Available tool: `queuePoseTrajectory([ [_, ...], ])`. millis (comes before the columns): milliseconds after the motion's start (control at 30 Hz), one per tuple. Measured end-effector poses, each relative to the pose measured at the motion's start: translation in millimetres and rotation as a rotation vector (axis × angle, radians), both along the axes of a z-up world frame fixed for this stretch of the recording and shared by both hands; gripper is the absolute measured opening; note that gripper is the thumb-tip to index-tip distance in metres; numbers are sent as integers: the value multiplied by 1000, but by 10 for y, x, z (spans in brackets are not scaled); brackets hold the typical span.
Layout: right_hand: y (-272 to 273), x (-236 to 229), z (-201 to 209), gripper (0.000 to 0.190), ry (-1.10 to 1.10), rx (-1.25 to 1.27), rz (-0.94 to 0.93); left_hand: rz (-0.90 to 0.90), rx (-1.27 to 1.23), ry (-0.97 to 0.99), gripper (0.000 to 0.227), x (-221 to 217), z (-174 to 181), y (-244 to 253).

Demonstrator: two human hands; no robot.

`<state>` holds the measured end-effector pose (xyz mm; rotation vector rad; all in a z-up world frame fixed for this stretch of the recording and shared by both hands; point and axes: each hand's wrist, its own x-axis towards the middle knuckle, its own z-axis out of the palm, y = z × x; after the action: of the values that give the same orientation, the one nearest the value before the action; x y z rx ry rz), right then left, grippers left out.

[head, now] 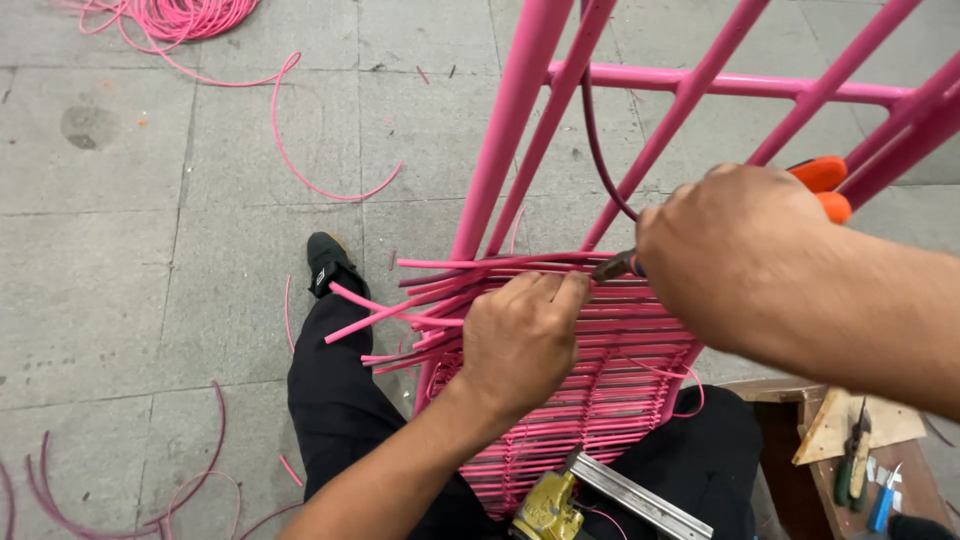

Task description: Weaving plastic straps onto a pink metal chair frame using a nail gun and pliers.

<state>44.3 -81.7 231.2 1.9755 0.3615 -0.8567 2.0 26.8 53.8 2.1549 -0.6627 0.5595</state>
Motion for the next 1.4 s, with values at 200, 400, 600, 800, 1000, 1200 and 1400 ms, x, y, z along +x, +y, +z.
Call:
queuePoseTrajectory([
  [200,132,107,71,32,142,-39,-33,-40,113,-193,26,76,-8,78],
  [400,-168,140,-116,27,109,119,-91,-66,137,-230,25,125,-54,102],
  [600,-626,146,-152,48,66,248,-207,-38,101,-197,21,111,-50,67],
  [800,-1028,-14,-215,59,270,452,-852,-62,45,53,13,85,75,61],
  [1000,-1303,-465,-481,73,162,544,-395,-457,-308,695,17,272,-321,71],
  [1200,-648,-296,17,38,39,275,-413,-709,-861,1442,19,111,-373,-49],
  [1400,-438,-290,100,46,-24,-21,107,-485,-663,949,20,-51,-415,-152],
])
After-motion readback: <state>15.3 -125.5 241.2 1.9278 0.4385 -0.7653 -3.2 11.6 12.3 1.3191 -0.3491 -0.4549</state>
